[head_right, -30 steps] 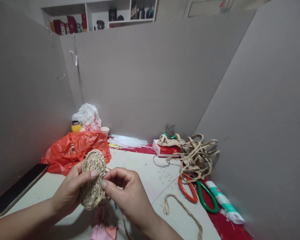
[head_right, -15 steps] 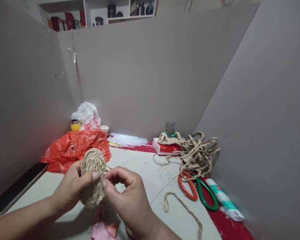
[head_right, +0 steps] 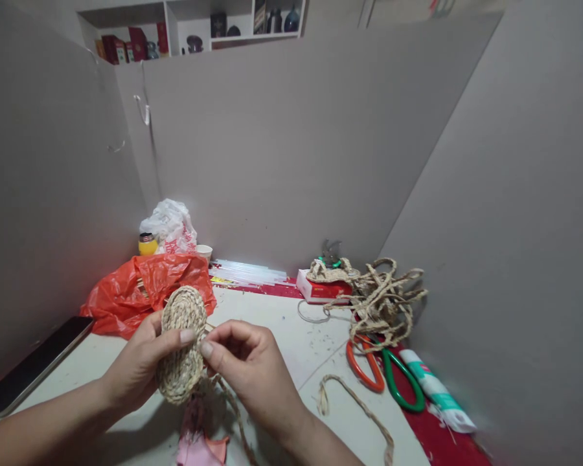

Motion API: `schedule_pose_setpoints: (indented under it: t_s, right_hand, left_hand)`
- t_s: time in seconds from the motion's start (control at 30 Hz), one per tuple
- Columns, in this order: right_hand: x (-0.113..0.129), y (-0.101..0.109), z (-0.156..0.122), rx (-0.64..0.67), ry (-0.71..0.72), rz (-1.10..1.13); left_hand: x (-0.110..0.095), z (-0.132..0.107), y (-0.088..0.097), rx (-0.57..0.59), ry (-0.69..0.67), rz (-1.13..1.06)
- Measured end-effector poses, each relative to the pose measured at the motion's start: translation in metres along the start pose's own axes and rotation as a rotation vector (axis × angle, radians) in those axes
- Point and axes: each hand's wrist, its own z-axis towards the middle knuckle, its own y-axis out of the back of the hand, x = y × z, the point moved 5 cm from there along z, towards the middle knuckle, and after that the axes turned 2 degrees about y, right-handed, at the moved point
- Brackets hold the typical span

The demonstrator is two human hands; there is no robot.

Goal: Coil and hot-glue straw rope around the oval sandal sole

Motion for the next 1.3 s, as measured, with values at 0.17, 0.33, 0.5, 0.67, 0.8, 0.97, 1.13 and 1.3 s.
schedule_pose_setpoints:
  t_s: [0.17, 0.33, 0.5, 0.67, 0.8, 0.97, 1.13, 1.3]
  right_hand:
    - [-0.006, 0.001, 0.002, 0.007, -0.037, 0.05]
    - [-0.003, 0.002, 0.001, -0.051, -0.014, 0.03]
    - [-0.002, 0.001, 0.001, -0.055, -0.013, 0.011]
    - [0.002, 0.0, -0.001, -0.054, 0.048, -0.138]
    - [0.009, -0.002, -0.006, -0.116, 0.254, -0.387]
    - [0.016, -0.002, -0.009, -0.092, 0.35, -0.475]
    - [0.012, 0.012, -0.003, -0.137, 0.176, -0.203]
    - [0.009, 0.006, -0.001, -0.003, 0.123, -0.186]
  left_hand:
    - [0.002, -0.001, -0.001, 0.046, 0.013, -0.006]
    - [0.002, -0.001, 0.002, 0.083, 0.081, -0.039]
    - [0.001, 0.0, 0.004, 0.062, 0.085, 0.031]
    - [0.005, 0.0, 0.008, -0.039, 0.069, 0.034]
    - [0.009, 0.001, 0.007, -0.065, 0.05, 0.054]
    - [0.009, 0.0, 0.006, -0.042, 0.032, 0.066]
    - [0.003, 0.001, 0.003, 0.06, 0.002, 0.074]
    - [-0.006, 0.004, 0.009, -0.009, -0.058, 0.148]
